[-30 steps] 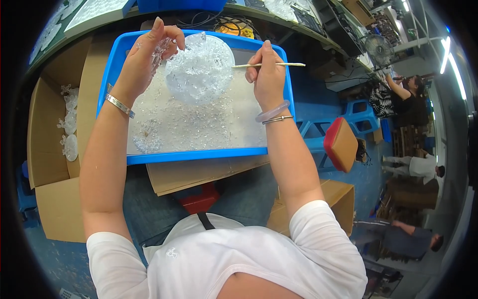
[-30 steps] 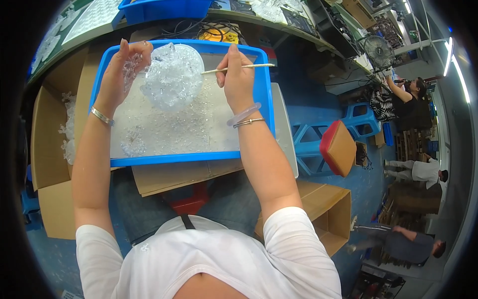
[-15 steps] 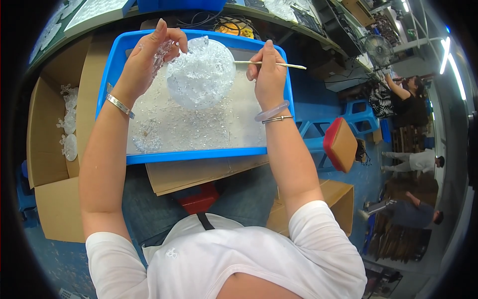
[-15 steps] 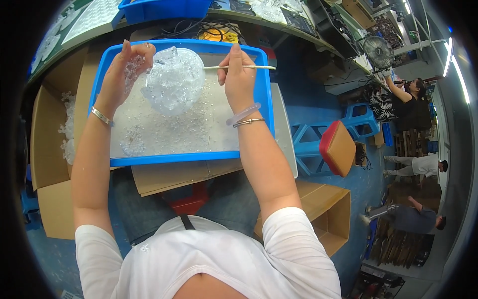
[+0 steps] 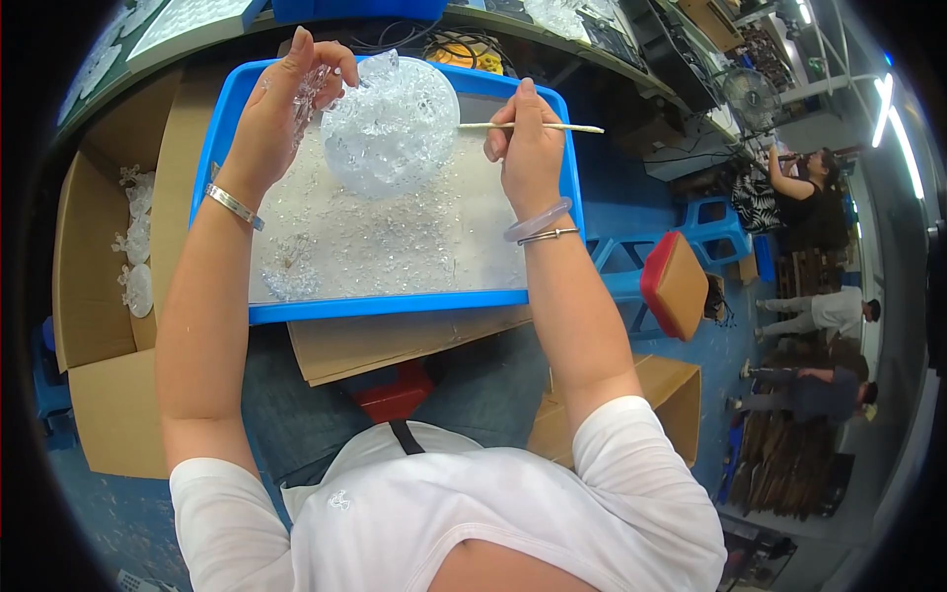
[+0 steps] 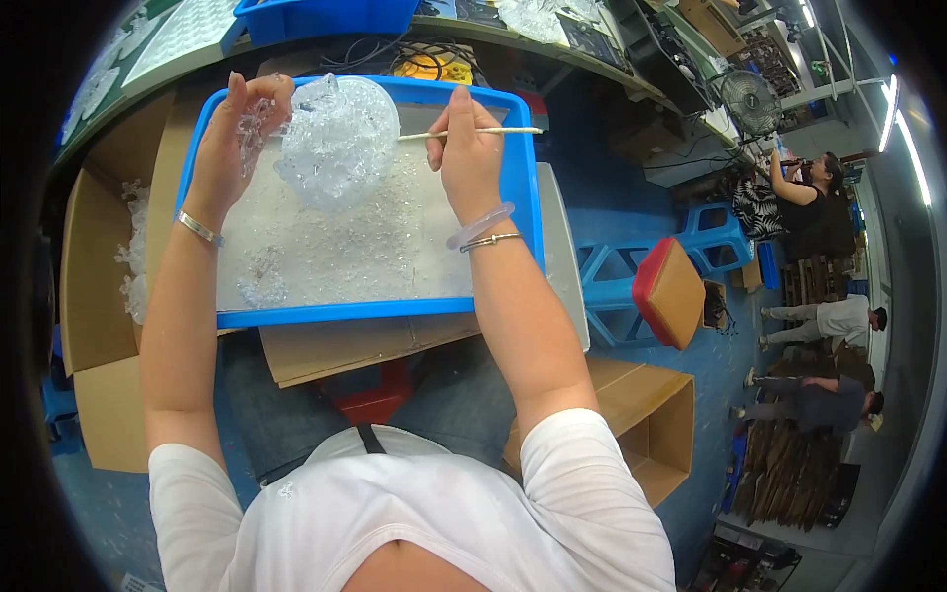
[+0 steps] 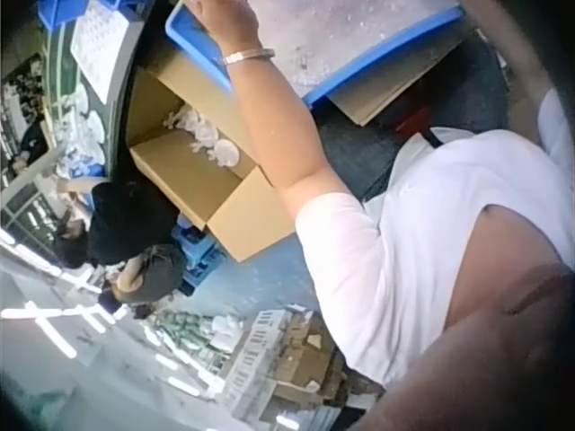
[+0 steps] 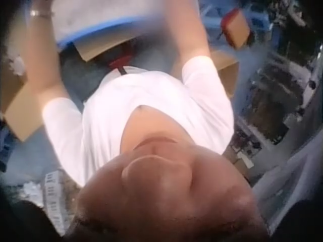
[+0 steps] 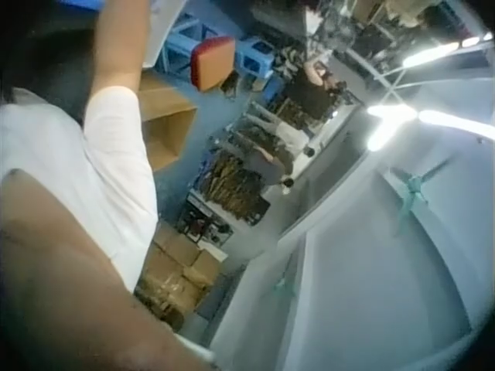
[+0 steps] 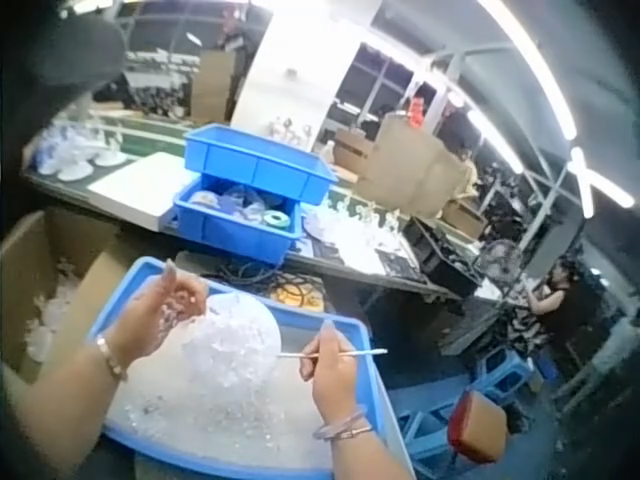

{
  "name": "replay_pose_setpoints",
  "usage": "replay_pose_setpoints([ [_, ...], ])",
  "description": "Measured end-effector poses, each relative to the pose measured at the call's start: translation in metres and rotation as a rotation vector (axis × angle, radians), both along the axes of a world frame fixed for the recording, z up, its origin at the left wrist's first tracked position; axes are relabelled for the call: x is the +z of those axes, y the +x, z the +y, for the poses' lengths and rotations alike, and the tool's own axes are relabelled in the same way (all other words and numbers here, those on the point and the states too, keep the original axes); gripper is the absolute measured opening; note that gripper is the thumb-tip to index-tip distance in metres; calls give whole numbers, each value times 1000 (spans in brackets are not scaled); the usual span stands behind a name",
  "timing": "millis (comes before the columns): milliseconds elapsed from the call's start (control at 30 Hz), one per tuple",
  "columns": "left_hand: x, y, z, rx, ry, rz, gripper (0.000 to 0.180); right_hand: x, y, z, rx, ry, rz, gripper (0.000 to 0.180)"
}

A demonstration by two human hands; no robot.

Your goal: Assembling or cleaning a decorative round light fixture component by arranging small crystalline beads using a wooden tool.

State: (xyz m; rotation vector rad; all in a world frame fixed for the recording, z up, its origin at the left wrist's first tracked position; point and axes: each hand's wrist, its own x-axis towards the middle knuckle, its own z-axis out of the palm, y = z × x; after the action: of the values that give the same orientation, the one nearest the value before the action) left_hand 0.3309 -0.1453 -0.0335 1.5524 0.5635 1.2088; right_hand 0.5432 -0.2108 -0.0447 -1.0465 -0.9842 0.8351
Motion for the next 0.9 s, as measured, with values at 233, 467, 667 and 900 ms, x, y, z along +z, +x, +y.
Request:
replay_pose_setpoints([
  [233,0,0,1,-12,5,-25,54,-1,2,-2,78,-68,-44,40],
  [467,-1,2,0,-50,-6,-18,53,-3,3,0,35,-6,-23,42],
  [667,0,0,2,-12,2,-10,53,-1,-2,1,14,17,-35,42],
  [900,-1,3,-1,-21,-8,-27,53,-3,4,0,33,8,-56,40],
])
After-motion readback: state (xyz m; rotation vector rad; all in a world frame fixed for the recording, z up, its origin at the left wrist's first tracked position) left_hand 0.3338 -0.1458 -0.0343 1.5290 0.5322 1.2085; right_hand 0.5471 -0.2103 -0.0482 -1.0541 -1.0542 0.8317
